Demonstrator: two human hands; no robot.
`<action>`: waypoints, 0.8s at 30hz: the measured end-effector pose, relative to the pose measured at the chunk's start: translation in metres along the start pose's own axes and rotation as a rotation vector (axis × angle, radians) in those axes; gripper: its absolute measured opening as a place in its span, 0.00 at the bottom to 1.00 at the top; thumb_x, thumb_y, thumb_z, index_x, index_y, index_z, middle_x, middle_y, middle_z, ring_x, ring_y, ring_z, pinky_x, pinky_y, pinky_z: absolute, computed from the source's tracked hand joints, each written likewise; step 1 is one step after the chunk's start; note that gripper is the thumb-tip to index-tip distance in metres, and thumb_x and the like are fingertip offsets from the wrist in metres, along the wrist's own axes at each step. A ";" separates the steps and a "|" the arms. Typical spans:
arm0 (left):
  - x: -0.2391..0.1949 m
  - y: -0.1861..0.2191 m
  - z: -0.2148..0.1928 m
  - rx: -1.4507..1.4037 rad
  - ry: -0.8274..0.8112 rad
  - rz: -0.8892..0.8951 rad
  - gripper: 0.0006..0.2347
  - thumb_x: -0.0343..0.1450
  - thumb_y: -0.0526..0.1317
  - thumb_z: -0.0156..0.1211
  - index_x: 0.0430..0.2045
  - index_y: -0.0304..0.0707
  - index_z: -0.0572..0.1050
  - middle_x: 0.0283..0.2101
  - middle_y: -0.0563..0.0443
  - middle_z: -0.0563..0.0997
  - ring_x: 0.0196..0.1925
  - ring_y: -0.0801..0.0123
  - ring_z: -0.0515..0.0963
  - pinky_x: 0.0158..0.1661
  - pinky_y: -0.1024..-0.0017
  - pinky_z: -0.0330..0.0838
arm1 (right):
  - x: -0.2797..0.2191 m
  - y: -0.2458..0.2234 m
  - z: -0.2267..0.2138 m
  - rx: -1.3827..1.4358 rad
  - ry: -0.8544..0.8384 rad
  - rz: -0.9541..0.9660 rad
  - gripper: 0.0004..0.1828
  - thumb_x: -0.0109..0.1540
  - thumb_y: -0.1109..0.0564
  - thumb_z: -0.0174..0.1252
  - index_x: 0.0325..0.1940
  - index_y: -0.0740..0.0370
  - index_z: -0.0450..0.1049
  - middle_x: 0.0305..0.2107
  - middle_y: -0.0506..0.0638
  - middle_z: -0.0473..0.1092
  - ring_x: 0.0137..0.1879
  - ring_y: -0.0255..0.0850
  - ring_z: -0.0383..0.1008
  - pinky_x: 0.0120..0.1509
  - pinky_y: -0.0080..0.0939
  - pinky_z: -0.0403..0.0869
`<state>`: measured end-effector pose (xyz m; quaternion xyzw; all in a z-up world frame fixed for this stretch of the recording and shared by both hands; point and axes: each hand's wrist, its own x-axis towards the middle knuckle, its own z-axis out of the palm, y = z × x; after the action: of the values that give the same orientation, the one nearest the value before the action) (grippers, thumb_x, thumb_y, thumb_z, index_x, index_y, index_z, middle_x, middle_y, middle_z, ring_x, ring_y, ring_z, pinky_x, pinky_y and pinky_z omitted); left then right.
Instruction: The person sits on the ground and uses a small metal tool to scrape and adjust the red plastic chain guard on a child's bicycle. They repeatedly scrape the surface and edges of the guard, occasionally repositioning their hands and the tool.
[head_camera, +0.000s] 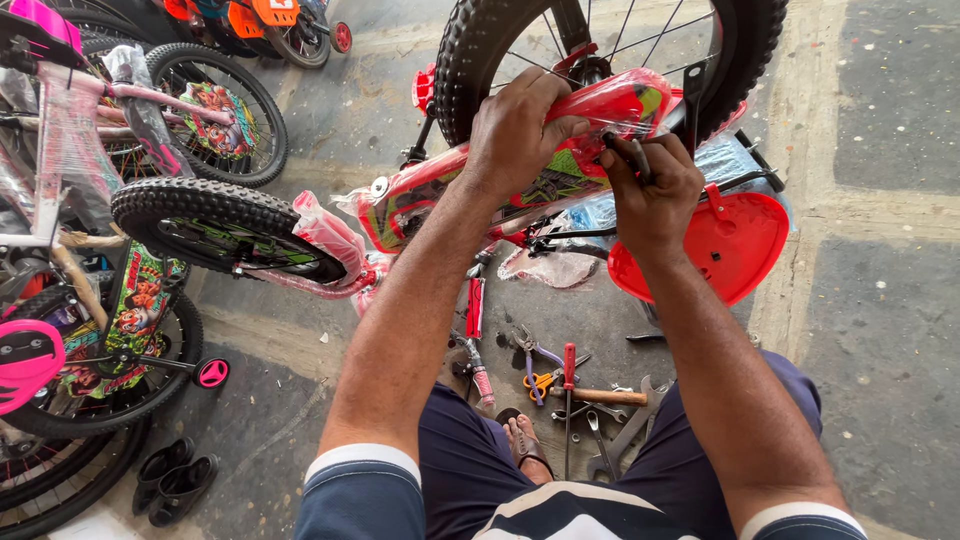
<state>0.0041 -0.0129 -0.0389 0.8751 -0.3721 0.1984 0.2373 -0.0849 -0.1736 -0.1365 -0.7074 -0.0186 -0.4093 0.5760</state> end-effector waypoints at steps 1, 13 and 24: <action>0.000 0.001 -0.001 0.001 -0.010 -0.002 0.18 0.69 0.53 0.69 0.40 0.37 0.78 0.39 0.49 0.81 0.40 0.56 0.84 0.40 0.59 0.77 | 0.001 0.000 -0.001 -0.006 -0.004 -0.012 0.08 0.65 0.60 0.73 0.43 0.66 0.82 0.31 0.48 0.69 0.35 0.33 0.69 0.35 0.38 0.66; 0.006 0.032 -0.015 0.266 -0.239 -0.097 0.22 0.65 0.49 0.69 0.45 0.32 0.76 0.44 0.44 0.81 0.39 0.55 0.84 0.40 0.56 0.78 | 0.001 -0.004 -0.006 -0.075 -0.009 -0.053 0.10 0.65 0.59 0.74 0.42 0.67 0.81 0.31 0.51 0.71 0.34 0.37 0.71 0.36 0.40 0.68; 0.005 0.031 -0.024 0.191 -0.260 -0.099 0.21 0.66 0.45 0.69 0.50 0.34 0.75 0.48 0.44 0.82 0.44 0.53 0.85 0.44 0.55 0.77 | 0.002 -0.002 -0.008 -0.106 -0.035 -0.035 0.10 0.65 0.57 0.74 0.47 0.64 0.84 0.32 0.50 0.72 0.35 0.36 0.73 0.34 0.38 0.69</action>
<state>-0.0197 -0.0208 -0.0091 0.9293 -0.3356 0.1061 0.1122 -0.0895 -0.1803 -0.1337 -0.7435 -0.0193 -0.4073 0.5301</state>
